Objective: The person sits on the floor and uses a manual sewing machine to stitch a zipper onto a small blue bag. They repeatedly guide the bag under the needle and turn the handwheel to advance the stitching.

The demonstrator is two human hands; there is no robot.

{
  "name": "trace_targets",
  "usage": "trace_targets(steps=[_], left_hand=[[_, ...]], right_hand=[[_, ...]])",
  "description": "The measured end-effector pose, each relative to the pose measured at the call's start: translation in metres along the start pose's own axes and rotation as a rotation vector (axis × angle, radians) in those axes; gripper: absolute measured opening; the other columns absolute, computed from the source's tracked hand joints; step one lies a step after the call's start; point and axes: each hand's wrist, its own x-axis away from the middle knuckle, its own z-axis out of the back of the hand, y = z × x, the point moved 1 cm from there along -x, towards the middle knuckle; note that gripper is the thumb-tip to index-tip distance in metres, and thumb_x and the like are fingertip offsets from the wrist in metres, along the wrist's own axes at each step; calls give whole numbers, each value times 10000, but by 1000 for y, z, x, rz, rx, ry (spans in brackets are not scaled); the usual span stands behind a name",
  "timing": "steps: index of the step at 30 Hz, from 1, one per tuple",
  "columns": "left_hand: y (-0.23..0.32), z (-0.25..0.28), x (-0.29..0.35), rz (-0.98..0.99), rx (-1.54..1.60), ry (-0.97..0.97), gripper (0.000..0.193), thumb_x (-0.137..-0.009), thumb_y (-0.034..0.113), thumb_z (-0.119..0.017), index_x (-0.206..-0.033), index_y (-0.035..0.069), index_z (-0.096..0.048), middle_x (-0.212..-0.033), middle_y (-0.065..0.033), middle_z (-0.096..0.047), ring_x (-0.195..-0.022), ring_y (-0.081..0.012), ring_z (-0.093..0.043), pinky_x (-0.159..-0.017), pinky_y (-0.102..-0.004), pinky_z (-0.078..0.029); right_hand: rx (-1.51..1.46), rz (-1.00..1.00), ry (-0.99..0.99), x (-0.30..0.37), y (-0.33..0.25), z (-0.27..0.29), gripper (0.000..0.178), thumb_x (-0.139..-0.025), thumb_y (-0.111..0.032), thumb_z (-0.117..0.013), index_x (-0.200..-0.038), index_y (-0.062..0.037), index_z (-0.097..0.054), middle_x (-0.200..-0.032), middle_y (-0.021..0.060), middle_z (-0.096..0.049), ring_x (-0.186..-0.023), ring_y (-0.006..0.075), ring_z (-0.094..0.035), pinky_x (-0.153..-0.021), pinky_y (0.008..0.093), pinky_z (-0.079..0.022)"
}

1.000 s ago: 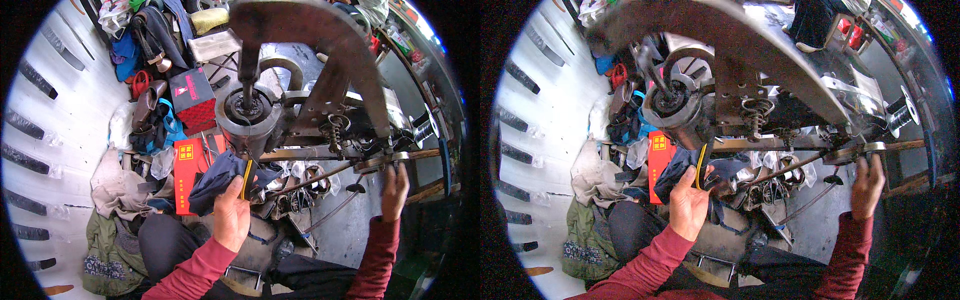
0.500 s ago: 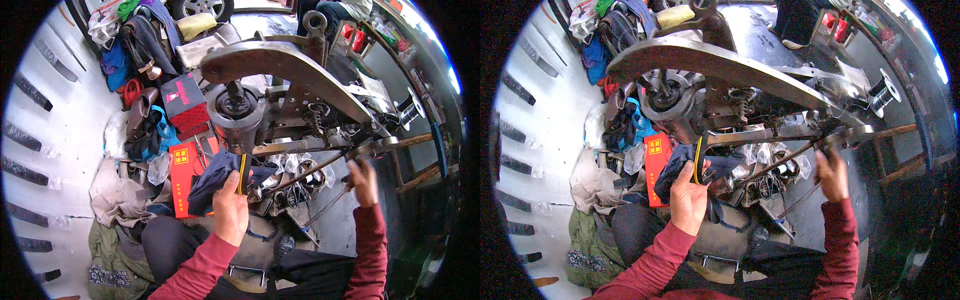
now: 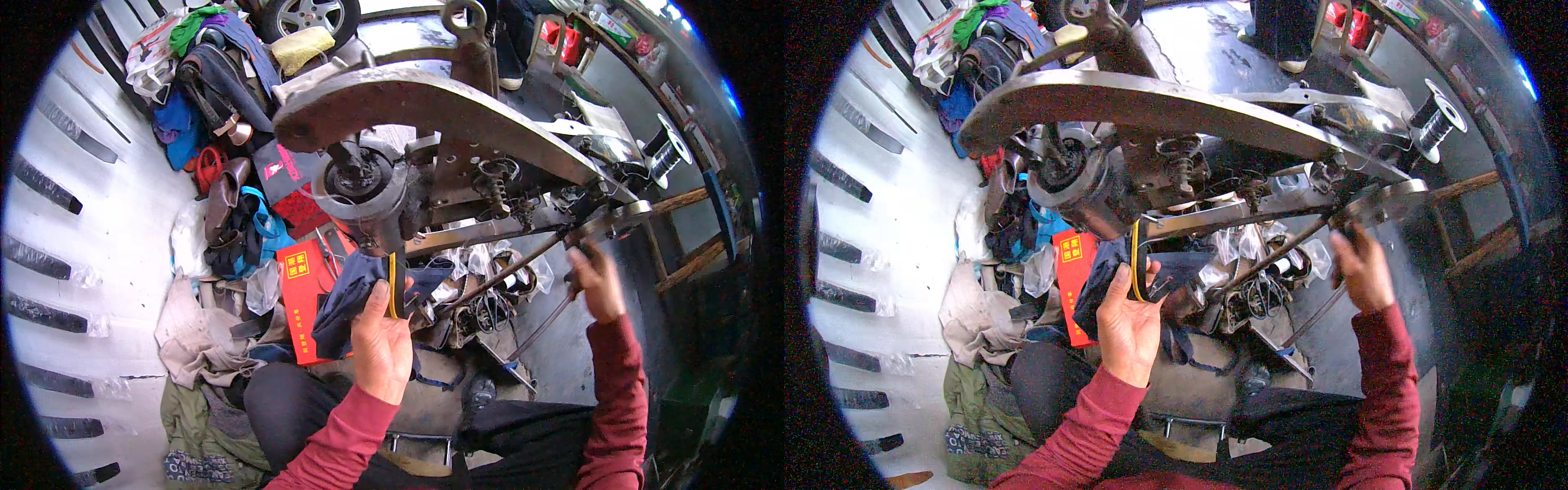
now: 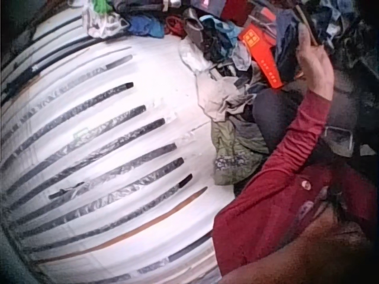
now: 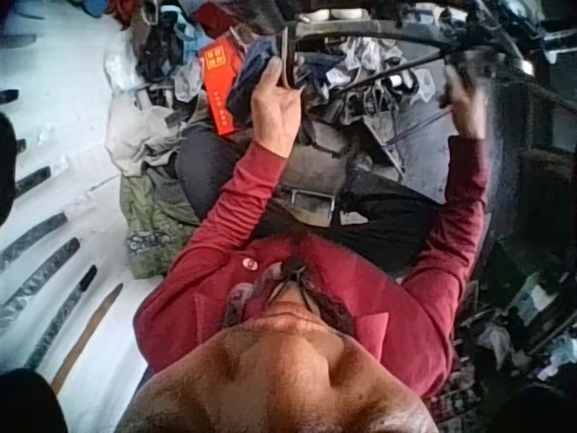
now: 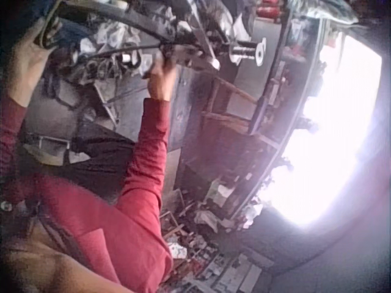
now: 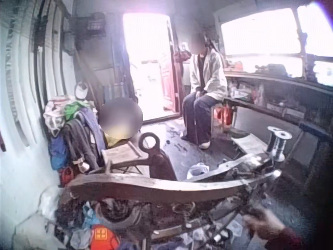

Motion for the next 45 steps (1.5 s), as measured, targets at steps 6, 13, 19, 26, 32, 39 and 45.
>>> trace_targets(steps=[6,13,19,26,32,39,45], left_hand=[[4,-3,-2,22,4,-23,256,-964,238,-678,-1130,42,-673,-1071,-51,-704,-1082,-205,-638,-1039,-441,-444],[1,-3,-3,18,27,-22,254,-973,224,-666,-1140,32,-665,-1069,-66,-710,-1067,-215,-650,-1034,-452,-452],[4,-5,-4,33,25,-28,240,-979,218,-658,-1123,28,-670,-1060,-69,-712,-1048,-211,-659,-1024,-438,-462],[3,-5,-5,12,3,9,236,-979,227,-657,-1116,37,-675,-1058,-60,-713,-1040,-197,-655,-1002,-422,-472],[5,-8,-5,23,0,6,238,-976,235,-661,-1119,46,-678,-1052,-55,-710,-1049,-197,-648,-1008,-428,-464],[3,-3,-8,24,2,-18,240,-982,235,-651,-1127,45,-670,-1055,-56,-713,-1064,-193,-642,-1016,-432,-453],[4,-7,-11,36,10,-25,228,-987,234,-640,-1118,50,-674,-1059,-53,-715,-1053,-192,-650,-1011,-430,-450]], right_hand=[[561,381,630,-49,-11,82,191,-983,-132,-557,-1074,34,-588,-836,138,-603,-754,209,-562,-717,368,-483],[-22,-86,-117,-14,24,-2,321,-989,-229,-643,-1204,2,-587,-768,30,-581,-506,119,-507,-452,308,-441],[525,355,628,-37,-32,73,156,-967,-147,-586,-1021,0,-583,-782,118,-593,-678,204,-592,-633,355,-490],[-54,-113,-50,-19,19,7,172,-978,-132,-614,-1114,-26,-608,-788,27,-555,-573,131,-520,-474,332,-445],[411,426,615,-35,-29,62,146,-993,-126,-528,-982,-10,-616,-781,81,-556,-688,171,-522,-642,322,-452],[-139,-82,-148,-10,1,1,176,-981,-170,-599,-1059,-14,-624,-719,21,-536,-540,113,-522,-466,296,-423],[524,606,668,-32,-36,52,145,-980,-131,-576,-1066,-47,-657,-807,14,-599,-636,130,-526,-604,282,-460]])
